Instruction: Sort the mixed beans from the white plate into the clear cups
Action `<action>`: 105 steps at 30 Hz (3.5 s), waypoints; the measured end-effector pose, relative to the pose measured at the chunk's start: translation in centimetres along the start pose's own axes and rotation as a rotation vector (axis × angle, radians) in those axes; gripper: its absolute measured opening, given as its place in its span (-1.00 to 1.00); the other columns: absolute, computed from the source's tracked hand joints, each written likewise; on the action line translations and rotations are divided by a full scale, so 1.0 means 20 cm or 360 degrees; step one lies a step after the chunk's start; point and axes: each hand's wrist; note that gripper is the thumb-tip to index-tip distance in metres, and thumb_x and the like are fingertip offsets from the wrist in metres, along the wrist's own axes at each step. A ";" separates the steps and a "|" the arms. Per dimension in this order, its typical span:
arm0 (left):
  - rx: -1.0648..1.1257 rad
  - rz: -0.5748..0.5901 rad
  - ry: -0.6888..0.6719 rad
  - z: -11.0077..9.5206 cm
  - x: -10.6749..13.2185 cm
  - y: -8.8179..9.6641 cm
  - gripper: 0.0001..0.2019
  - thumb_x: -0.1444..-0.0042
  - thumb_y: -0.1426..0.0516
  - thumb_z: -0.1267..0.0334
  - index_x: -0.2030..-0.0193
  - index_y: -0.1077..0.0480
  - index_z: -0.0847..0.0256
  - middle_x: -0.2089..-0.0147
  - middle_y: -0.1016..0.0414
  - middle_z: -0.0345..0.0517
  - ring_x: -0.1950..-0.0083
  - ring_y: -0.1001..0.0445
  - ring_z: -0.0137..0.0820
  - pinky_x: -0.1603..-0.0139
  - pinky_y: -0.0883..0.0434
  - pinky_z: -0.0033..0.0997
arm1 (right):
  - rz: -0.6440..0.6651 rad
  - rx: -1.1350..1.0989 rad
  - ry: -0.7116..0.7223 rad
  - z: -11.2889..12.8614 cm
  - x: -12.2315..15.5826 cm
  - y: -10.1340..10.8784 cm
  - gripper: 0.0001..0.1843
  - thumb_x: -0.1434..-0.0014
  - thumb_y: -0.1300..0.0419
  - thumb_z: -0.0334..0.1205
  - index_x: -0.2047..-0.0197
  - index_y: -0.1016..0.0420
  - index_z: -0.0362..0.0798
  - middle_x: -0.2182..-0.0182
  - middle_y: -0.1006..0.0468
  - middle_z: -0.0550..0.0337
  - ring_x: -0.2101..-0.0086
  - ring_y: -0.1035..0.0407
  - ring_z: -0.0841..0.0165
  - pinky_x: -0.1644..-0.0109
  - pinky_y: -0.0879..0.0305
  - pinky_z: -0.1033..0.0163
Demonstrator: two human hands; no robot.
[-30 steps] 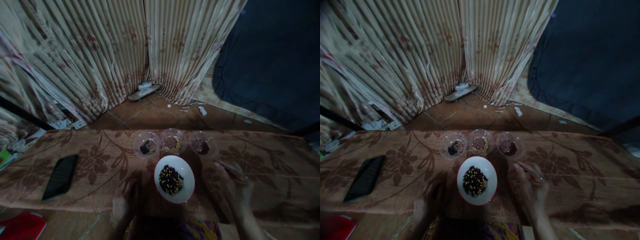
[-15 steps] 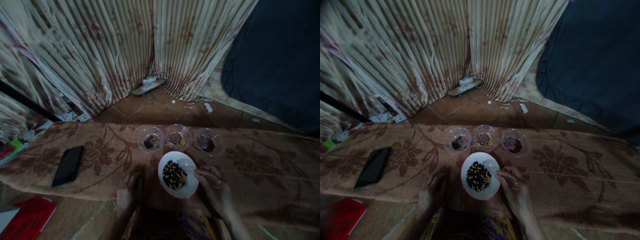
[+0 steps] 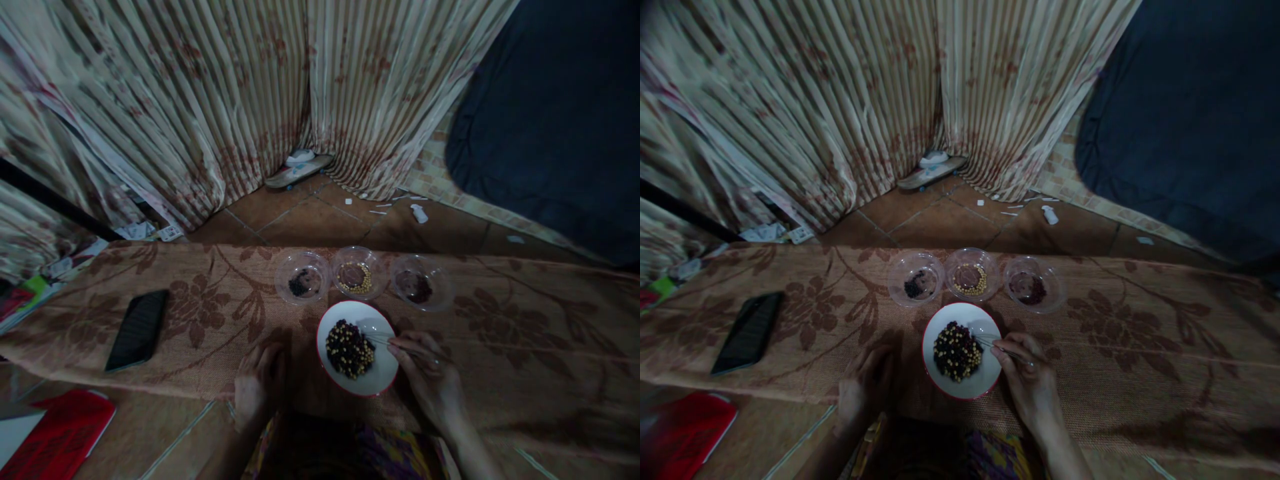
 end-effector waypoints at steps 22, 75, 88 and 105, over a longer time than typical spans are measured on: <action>0.0034 -0.0067 -0.0005 0.01 0.00 -0.02 -0.77 -0.34 -0.03 0.15 0.15 -0.51 0.09 0.20 -0.60 -0.10 0.24 -0.56 -0.30 0.21 -0.46 -0.34 | -0.0935 0.0322 0.0456 0.08 -0.33 0.35 -0.72 -0.17 -0.30 0.00 0.33 -0.65 -0.05 0.29 -0.60 0.07 0.20 -0.50 0.22 0.14 -0.39 0.11; -0.0040 0.0030 0.0032 -0.03 -0.02 0.02 -0.78 -0.30 -0.04 0.23 0.16 -0.52 0.11 0.21 -0.61 -0.06 0.22 -0.57 -0.31 0.16 -0.48 -0.36 | -0.0008 0.0086 0.0042 0.01 0.02 -0.01 -0.73 -0.16 -0.30 0.06 0.28 -0.71 0.07 0.20 -0.57 0.08 0.17 -0.50 0.23 0.12 -0.49 0.14; -0.0009 -0.0006 0.0032 0.00 0.01 -0.01 -0.80 -0.32 -0.05 0.18 0.15 -0.50 0.09 0.18 -0.61 -0.09 0.22 -0.58 -0.29 0.16 -0.48 -0.32 | -0.0973 0.0268 0.0412 0.13 -0.28 0.32 -0.70 -0.17 -0.32 0.00 0.35 -0.63 -0.09 0.31 -0.59 0.04 0.25 -0.48 0.23 0.13 -0.38 0.10; -0.0006 -0.0011 -0.0029 -0.04 -0.03 0.04 -0.81 -0.32 -0.05 0.25 0.15 -0.50 0.13 0.23 -0.60 -0.10 0.26 -0.56 -0.32 0.22 -0.45 -0.35 | -0.0160 0.0118 -0.0215 0.09 0.08 0.07 -0.60 -0.06 -0.31 0.20 0.33 -0.71 0.04 0.17 -0.57 0.04 0.14 -0.49 0.20 0.18 -0.47 0.21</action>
Point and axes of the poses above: each hand's wrist, its own x-axis away from the middle knuckle, its own y-axis out of the back of the hand, z = x × y
